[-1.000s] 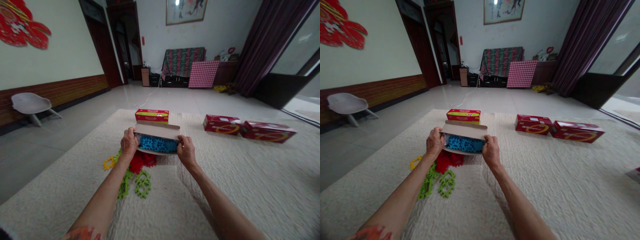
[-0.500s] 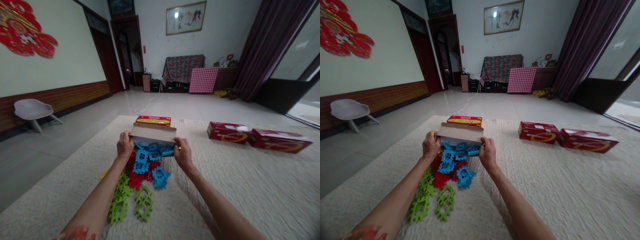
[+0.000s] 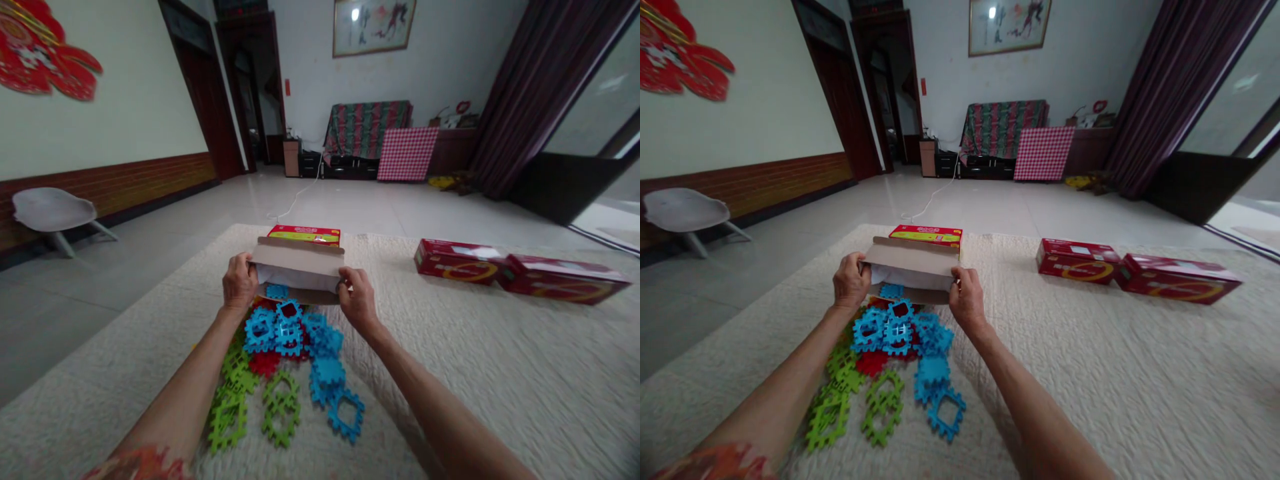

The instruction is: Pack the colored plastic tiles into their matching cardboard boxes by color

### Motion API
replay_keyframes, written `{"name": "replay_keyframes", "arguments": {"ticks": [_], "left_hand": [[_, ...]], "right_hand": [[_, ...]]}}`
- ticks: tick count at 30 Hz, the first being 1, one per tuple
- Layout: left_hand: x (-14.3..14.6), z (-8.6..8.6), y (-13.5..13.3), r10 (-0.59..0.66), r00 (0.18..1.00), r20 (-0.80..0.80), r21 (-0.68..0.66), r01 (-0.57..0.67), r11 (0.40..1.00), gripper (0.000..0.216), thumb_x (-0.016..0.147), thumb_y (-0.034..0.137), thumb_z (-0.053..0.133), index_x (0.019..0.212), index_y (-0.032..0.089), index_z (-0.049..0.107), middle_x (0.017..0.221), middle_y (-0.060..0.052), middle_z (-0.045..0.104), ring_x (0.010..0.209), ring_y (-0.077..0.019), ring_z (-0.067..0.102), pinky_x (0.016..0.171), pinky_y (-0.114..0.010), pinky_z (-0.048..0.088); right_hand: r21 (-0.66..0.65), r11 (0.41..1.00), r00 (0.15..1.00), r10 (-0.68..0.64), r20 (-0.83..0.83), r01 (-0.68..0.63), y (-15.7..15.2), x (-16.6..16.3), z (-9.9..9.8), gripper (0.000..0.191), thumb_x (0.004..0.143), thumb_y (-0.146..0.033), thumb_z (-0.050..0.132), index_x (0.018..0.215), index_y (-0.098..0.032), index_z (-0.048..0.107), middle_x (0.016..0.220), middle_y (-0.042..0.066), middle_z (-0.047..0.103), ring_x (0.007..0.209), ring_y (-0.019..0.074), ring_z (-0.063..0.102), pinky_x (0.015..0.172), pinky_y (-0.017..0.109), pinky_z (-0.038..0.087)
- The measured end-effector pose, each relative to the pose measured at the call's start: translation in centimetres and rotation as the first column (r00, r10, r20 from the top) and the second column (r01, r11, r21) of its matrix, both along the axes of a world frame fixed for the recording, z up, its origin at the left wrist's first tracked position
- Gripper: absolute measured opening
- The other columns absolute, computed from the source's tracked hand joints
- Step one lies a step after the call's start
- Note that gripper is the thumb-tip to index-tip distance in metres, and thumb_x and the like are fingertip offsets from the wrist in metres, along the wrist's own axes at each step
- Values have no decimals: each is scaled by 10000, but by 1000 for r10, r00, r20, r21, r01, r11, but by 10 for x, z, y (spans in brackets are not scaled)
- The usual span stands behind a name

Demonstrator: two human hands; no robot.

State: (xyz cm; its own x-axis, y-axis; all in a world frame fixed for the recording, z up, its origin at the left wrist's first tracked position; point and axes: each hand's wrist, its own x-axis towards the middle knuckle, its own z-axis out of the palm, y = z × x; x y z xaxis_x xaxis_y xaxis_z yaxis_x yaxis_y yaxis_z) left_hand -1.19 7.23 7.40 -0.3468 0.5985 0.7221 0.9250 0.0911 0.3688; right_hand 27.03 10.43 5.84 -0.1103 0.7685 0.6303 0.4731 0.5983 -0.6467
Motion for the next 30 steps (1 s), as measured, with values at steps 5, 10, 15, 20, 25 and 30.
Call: {"name": "replay_keyframes", "arguments": {"ticks": [5,10,15,20,25,30], "left_hand": [[14,23,5,-20,999,-30,44,21,999,220,831,111,507,1028,193,563,996,-106,640,980,-260,629,872,-362,500],[28,54,-5,-11,1000,-17,168,14,986,223,861,130,500,1069,189,556,1023,-113,630,1018,-263,602,914,-374,485],[36,54,-5,-8,1000,16,21,7,1000,241,819,97,517,1039,186,564,1003,-117,637,999,-270,623,881,-369,499],[52,68,-17,-9,1000,-19,-62,7,998,274,821,94,510,1074,181,569,998,-119,652,972,-270,646,859,-365,501],[105,86,-44,-80,996,-43,-316,62,947,308,830,95,519,1121,176,581,1038,-130,683,1003,-274,665,887,-363,493],[179,73,-63,-206,979,17,-422,193,886,262,801,120,588,1051,191,623,955,-106,730,968,-275,690,857,-346,501]], "right_hand": [[-12,999,999,-38,-28,38,2,13,9,304,796,-141,461,1055,-188,614,956,87,594,830,196,589,777,346,538],[78,995,992,-60,-110,68,-22,29,38,304,854,-171,467,1118,-215,611,1037,93,596,874,193,593,731,314,542],[25,997,997,-75,-15,76,-20,29,53,314,787,-100,460,1039,-165,636,965,100,615,792,184,593,794,339,522],[-102,988,992,-107,72,114,-22,46,60,401,766,-112,467,1118,-136,659,1053,120,655,822,177,628,818,310,510],[-203,961,978,-166,128,189,-47,109,68,423,717,-165,512,1088,-127,711,964,88,712,730,171,647,743,298,512],[-269,899,934,-302,191,345,-74,191,66,353,664,-188,542,939,-153,760,771,45,719,723,199,657,707,300,490]]}}
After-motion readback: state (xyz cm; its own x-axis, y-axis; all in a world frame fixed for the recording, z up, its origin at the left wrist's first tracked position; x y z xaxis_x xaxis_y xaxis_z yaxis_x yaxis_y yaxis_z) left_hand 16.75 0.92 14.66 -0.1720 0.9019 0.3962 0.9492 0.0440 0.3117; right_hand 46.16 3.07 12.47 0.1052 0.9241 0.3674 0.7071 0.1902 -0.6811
